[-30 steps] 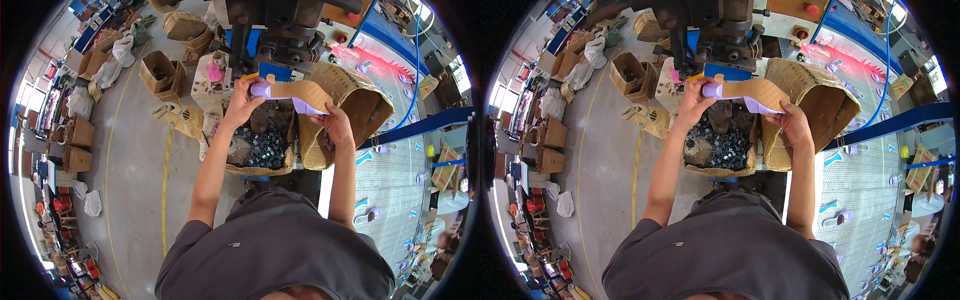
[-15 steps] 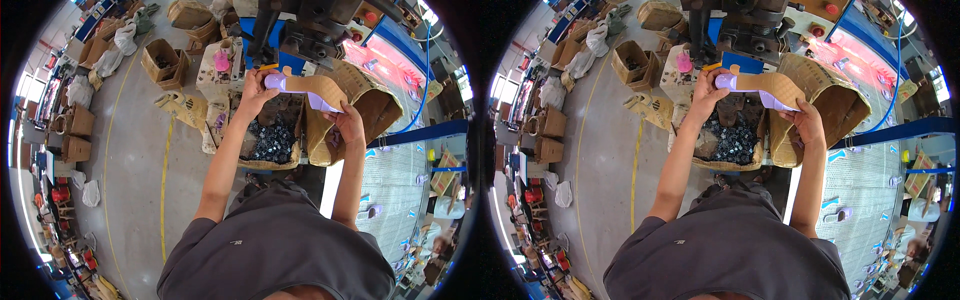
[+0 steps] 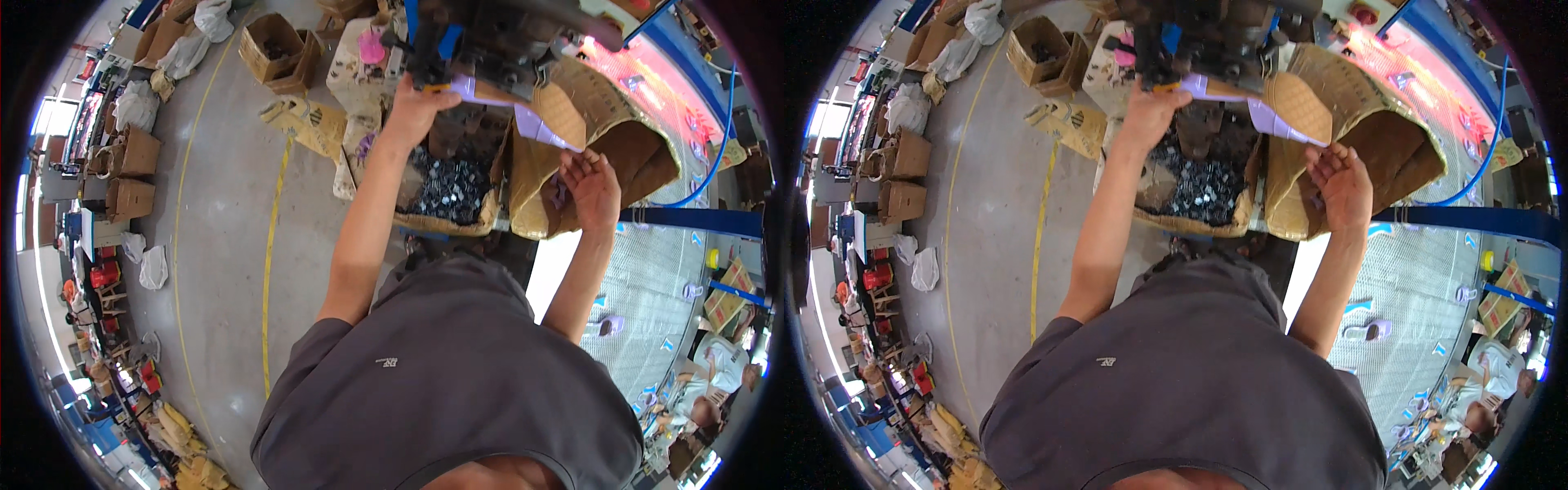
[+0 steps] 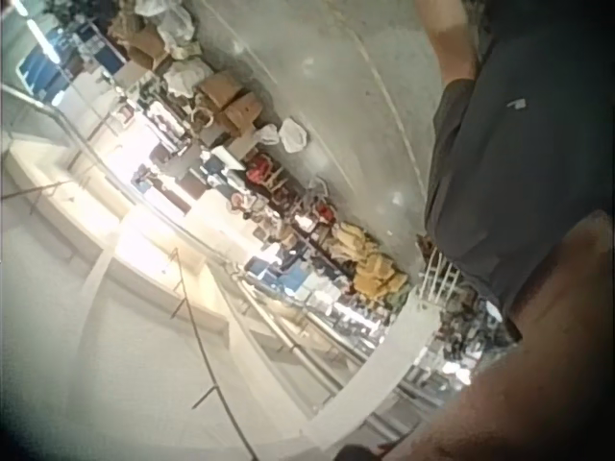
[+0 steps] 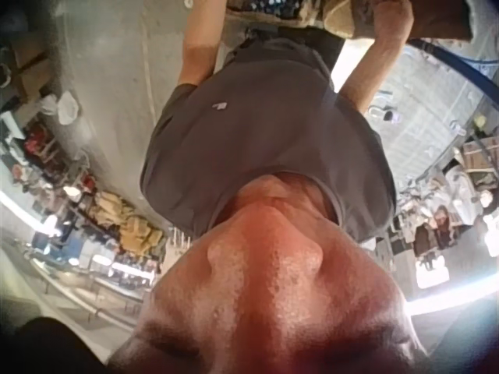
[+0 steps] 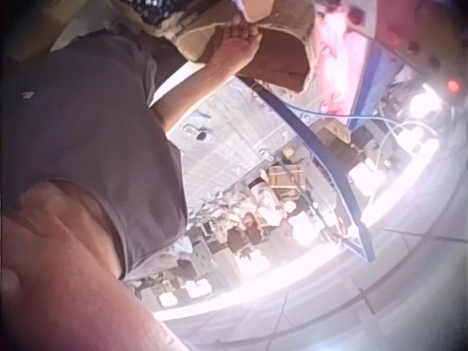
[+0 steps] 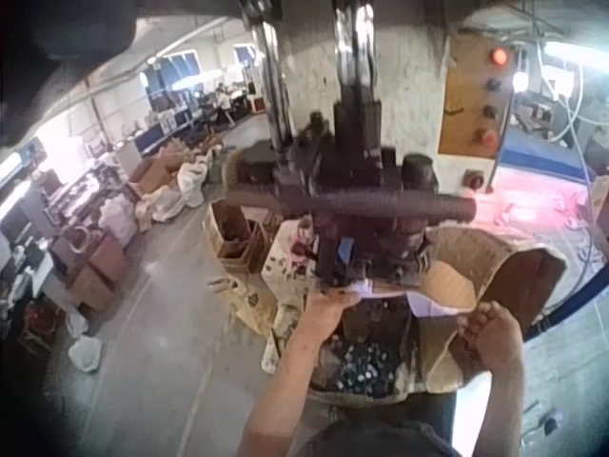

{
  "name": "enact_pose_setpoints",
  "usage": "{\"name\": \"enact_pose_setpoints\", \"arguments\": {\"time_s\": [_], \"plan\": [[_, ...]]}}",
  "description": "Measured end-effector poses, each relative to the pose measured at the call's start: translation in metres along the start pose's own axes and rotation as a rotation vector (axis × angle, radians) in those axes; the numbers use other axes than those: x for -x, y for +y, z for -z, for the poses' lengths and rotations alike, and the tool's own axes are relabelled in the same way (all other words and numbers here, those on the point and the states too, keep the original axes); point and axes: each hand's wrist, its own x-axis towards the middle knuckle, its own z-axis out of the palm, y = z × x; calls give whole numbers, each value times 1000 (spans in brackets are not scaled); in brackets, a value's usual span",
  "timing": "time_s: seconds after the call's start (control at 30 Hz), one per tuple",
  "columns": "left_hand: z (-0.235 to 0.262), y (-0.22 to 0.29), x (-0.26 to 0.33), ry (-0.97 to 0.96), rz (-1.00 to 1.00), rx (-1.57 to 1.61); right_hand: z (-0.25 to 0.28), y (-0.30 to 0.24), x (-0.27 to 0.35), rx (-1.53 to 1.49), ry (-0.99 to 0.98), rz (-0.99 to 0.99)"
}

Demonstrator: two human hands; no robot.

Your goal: The person assembles purple slipper sandals by hand in a factory setting. They pick up a slipper sole and a strap, attach the strap to the sole using a press machine, and then place the finished slipper onto a metal mesh table. This process is repeated for multiple units throughout the video.

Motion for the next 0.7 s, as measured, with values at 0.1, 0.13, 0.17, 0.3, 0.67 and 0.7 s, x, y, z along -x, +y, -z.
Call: {"name": "enact_pose_setpoints", "arguments": {"time_s": [0.1, 0.13, 0.17, 0.3, 0.67, 0.7], "plan": [[14, 0, 6, -36, -36, -61, 4, -9, 18, 114, 117, 41], [20, -4, 8, -38, -47, -130, 11, -13, 29, 126, 161, 54], [15, -7, 27, 147, -15, -272, 21, -17, 41, 137, 214, 69], [127, -102, 107, 287, 170, -1193, 68, -30, 57, 112, 362, 157], [149, -148, 129, -166, 386, -1815, -17, -34, 23, 181, 219, 386], [146, -142, 128, -154, 354, -1768, -28, -32, 18, 196, 203, 390]]}}
